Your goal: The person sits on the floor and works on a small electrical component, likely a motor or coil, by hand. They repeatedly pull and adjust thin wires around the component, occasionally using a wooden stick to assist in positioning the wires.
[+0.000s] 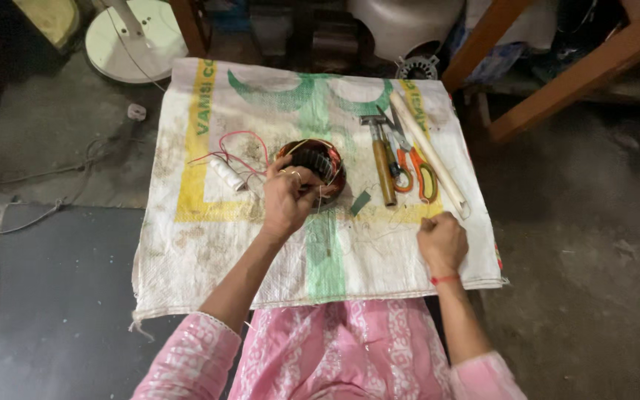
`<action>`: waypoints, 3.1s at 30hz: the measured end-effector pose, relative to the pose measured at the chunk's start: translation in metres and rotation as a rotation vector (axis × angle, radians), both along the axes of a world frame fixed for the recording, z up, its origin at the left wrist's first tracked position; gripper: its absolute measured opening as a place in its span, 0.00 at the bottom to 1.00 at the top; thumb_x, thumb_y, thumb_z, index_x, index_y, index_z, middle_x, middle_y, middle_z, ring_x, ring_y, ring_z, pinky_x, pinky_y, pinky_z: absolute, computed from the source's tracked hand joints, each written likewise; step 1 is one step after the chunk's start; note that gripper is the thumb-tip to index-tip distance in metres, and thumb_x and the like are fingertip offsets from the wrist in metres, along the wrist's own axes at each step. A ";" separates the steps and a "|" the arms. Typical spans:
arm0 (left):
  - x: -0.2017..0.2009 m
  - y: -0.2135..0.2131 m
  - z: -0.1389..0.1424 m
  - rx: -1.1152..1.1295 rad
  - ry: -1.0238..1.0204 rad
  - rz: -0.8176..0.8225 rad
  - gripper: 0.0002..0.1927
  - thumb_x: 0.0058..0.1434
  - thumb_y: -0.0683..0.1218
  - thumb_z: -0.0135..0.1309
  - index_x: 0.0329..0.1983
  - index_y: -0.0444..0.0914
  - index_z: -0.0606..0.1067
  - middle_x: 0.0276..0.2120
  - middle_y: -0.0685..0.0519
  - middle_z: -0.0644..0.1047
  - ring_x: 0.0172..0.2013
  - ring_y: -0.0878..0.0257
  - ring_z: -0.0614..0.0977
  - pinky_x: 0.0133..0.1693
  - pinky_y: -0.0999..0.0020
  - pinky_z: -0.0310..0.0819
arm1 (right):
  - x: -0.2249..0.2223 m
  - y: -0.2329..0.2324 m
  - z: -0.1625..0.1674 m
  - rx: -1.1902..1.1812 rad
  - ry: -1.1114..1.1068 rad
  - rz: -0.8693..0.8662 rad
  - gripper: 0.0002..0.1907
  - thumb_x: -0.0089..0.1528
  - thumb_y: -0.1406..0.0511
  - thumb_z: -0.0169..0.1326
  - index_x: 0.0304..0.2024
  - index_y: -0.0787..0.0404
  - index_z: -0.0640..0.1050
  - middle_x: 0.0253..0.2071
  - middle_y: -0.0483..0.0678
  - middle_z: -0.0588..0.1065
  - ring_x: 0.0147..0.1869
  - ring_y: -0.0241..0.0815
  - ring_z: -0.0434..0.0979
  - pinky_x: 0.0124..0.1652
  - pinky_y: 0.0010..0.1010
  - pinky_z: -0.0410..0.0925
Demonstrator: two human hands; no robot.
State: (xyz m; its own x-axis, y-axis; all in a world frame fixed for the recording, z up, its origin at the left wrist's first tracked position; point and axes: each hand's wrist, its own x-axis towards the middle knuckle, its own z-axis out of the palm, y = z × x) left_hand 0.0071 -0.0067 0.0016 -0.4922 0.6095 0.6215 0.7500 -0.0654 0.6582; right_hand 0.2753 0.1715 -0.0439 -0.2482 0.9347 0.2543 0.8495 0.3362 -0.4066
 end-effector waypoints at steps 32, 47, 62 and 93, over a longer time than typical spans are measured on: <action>-0.011 0.001 0.005 -0.042 -0.038 -0.061 0.10 0.50 0.47 0.70 0.26 0.40 0.80 0.25 0.51 0.80 0.34 0.55 0.82 0.63 0.54 0.63 | -0.064 -0.074 0.084 -0.116 0.449 0.786 0.04 0.62 0.70 0.59 0.40 0.64 0.82 0.34 0.49 0.80 0.34 0.38 0.81 0.35 0.28 0.71; -0.009 0.001 0.009 -0.029 -0.054 -0.022 0.12 0.50 0.48 0.71 0.25 0.39 0.79 0.23 0.52 0.79 0.31 0.55 0.80 0.62 0.55 0.63 | -0.070 -0.089 0.078 -0.031 0.467 0.832 0.02 0.64 0.71 0.57 0.39 0.64 0.80 0.33 0.50 0.78 0.34 0.43 0.79 0.35 0.33 0.70; -0.011 0.004 0.000 0.012 0.036 -0.001 0.10 0.47 0.48 0.71 0.28 0.40 0.82 0.27 0.52 0.82 0.43 0.49 0.79 0.59 0.54 0.62 | -0.120 -0.058 0.070 0.423 0.379 1.044 0.35 0.55 0.59 0.69 0.59 0.71 0.74 0.49 0.60 0.71 0.55 0.56 0.71 0.53 0.44 0.68; -0.005 -0.003 0.007 -0.010 -0.015 -0.085 0.07 0.49 0.43 0.67 0.27 0.41 0.79 0.27 0.55 0.81 0.36 0.58 0.82 0.63 0.55 0.63 | -0.130 -0.040 0.075 0.604 0.299 1.296 0.18 0.53 0.75 0.63 0.46 0.75 0.78 0.44 0.57 0.74 0.49 0.57 0.76 0.48 0.42 0.73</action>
